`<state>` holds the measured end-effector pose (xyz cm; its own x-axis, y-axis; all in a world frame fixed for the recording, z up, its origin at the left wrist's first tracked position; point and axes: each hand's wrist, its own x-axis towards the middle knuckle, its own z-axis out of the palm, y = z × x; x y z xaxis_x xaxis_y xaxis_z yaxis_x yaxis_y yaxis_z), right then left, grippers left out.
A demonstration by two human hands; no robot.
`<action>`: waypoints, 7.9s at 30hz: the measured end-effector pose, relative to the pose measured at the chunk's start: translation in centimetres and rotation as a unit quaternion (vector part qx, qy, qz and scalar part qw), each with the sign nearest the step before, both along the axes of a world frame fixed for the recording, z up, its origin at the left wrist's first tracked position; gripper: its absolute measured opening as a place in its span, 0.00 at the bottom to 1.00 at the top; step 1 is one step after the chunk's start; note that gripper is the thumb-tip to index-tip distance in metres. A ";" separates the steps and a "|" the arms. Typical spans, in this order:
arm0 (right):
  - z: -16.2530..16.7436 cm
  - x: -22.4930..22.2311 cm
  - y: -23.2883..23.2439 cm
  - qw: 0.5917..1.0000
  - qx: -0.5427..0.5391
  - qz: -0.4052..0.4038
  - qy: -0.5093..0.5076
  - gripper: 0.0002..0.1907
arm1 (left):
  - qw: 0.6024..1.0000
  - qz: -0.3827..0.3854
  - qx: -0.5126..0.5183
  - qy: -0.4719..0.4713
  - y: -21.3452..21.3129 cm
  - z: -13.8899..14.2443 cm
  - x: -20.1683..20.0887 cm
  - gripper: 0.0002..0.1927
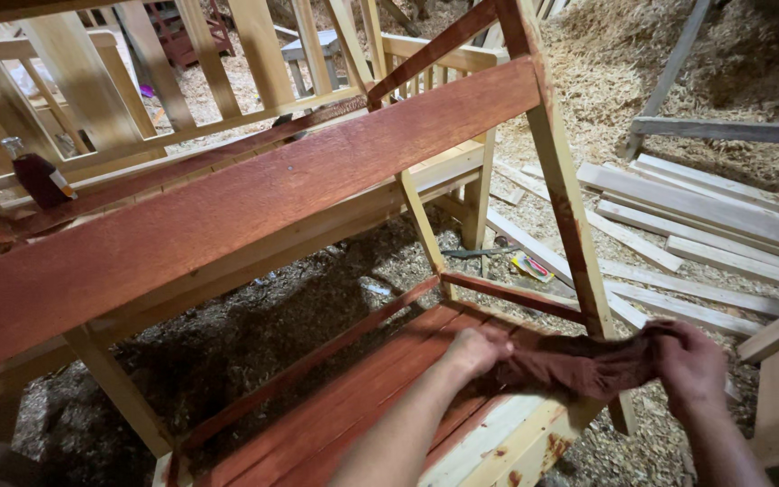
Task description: The person wipes a reddish-brown stain onto the slats and frame of an unfinished wooden bench using a cloth, working across the seat boards and edges. They reposition around the bench to coat the remaining bare wood sections.
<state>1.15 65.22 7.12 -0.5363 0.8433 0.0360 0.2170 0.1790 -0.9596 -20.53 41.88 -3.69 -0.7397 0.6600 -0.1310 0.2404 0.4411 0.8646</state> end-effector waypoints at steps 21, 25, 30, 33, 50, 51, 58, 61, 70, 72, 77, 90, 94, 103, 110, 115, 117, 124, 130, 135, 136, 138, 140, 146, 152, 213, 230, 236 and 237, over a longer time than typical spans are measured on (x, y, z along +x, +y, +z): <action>3.4 0.6 1.3 0.922 -0.301 0.156 0.185 0.22 | 0.945 -0.221 -0.230 0.069 -3.7 8.8 8.6 0.78; 7.4 -0.8 -4.1 0.859 -0.305 0.207 0.355 0.26 | 0.984 -0.129 -0.121 0.005 -2.5 8.2 7.5 0.42; 8.6 -3.9 -5.5 0.931 -0.192 0.132 0.283 0.28 | 0.972 -0.110 -0.170 0.122 -0.9 8.4 6.4 0.36; 8.6 -6.1 -5.4 0.981 0.137 0.094 0.101 0.18 | 0.992 -0.113 0.042 -0.027 -1.0 7.3 7.7 0.36; 26.2 -14.5 -10.5 0.697 0.641 0.099 -0.306 0.20 | 0.995 -0.010 0.053 0.085 4.0 16.0 0.5 0.29; 27.2 -15.2 -10.6 0.697 0.649 0.099 -0.288 0.21 | 0.994 -0.004 0.062 0.094 4.0 16.8 -0.1 0.27; 29.4 -16.3 -10.7 0.691 0.637 0.106 -0.323 0.19 | 0.979 -0.052 -0.006 0.196 4.8 20.2 -1.3 0.34; 27.4 -15.4 -9.6 0.687 0.650 0.106 -0.307 0.18 | 0.987 -0.007 0.023 0.161 2.3 18.8 -0.6 0.37; 17.5 -9.7 -7.0 0.704 0.598 0.156 -0.349 0.20 | 0.978 -0.059 -0.064 0.189 -1.0 16.9 1.5 0.39; 15.1 -7.9 -6.9 0.723 0.533 0.184 -0.400 0.25 | 0.978 -0.076 -0.085 0.177 -1.5 15.9 2.5 0.40; 8.4 -3.8 -5.5 0.732 0.545 0.176 -0.369 0.27 | 0.987 -0.130 -0.051 0.080 -1.0 13.1 5.9 0.39; 12.4 -5.2 -5.9 0.679 0.580 0.192 -0.407 0.37 | 0.967 -0.129 -0.077 0.208 -1.0 14.0 5.2 0.25; 17.7 -9.6 -6.8 0.694 0.656 0.147 -0.258 0.22 | 0.976 -0.074 -0.062 0.197 -1.4 17.2 2.2 0.29; 28.0 -16.8 -10.2 0.697 0.646 0.108 -0.290 0.12 | 0.987 0.005 0.072 0.145 -2.2 23.5 1.1 0.20; 28.8 -16.2 -10.8 0.703 0.632 0.096 -0.311 0.17 | 0.993 0.006 0.039 0.108 -3.0 25.7 2.3 0.23; 28.4 -14.4 -9.9 0.713 0.647 0.072 -0.262 0.17 | 0.989 0.015 0.046 0.138 -3.5 25.8 2.3 0.26; 28.0 -14.4 -9.4 0.710 0.673 0.063 -0.195 0.18 | 0.989 0.026 0.047 0.140 -3.5 25.8 2.3 0.25; 24.4 -13.4 -7.2 0.734 0.638 0.088 -0.213 0.17 | 0.990 0.013 0.007 0.142 -3.7 24.4 2.8 0.23; 18.5 -10.9 -5.4 0.733 0.587 0.106 -0.328 0.22 | 0.982 -0.031 -0.062 0.173 -3.9 22.6 4.0 0.23; 11.7 -7.9 -3.7 0.735 0.561 0.131 -0.357 0.25 | 0.974 -0.063 -0.109 0.187 -3.6 20.2 5.8 0.19; 10.2 -7.1 -3.4 0.739 0.563 0.131 -0.348 0.23 | 0.972 -0.072 -0.116 0.189 -3.4 19.5 6.2 0.18; 7.5 -5.4 -3.1 0.745 0.567 0.129 -0.328 0.20 | 0.969 -0.099 -0.124 0.191 -3.0 18.1 7.0 0.17; 5.8 -4.1 -3.2 0.746 0.538 0.140 -0.367 0.22 | 0.965 -0.121 -0.136 0.188 -2.5 16.8 7.9 0.17; 8.8 -4.4 -4.3 0.693 0.540 0.196 -0.436 0.31 | 0.969 -0.118 -0.122 0.181 -1.7 16.4 8.3 0.18; 17.7 -8.8 -6.6 0.702 0.618 0.162 -0.314 0.38 | 0.976 -0.045 -0.083 0.198 -2.7 21.5 4.4 0.19; 0.5 -0.7 -5.9 0.787 0.327 0.122 -0.509 0.23 | 0.941 -0.143 -0.232 0.202 -3.5 10.8 10.0 0.19; 2.6 -0.9 -8.0 0.737 0.299 0.170 -0.582 0.28 | 0.940 -0.156 -0.260 0.160 -4.1 13.2 11.2 0.22; 0.3 -0.1 -8.1 0.772 0.335 0.130 -0.525 0.29 | 0.936 -0.156 -0.266 0.173 -4.0 11.2 10.1 0.23; -0.3 0.1 -8.1 0.783 0.333 0.118 -0.512 0.28 | 0.935 -0.159 -0.267 0.169 -4.4 11.0 10.0 0.23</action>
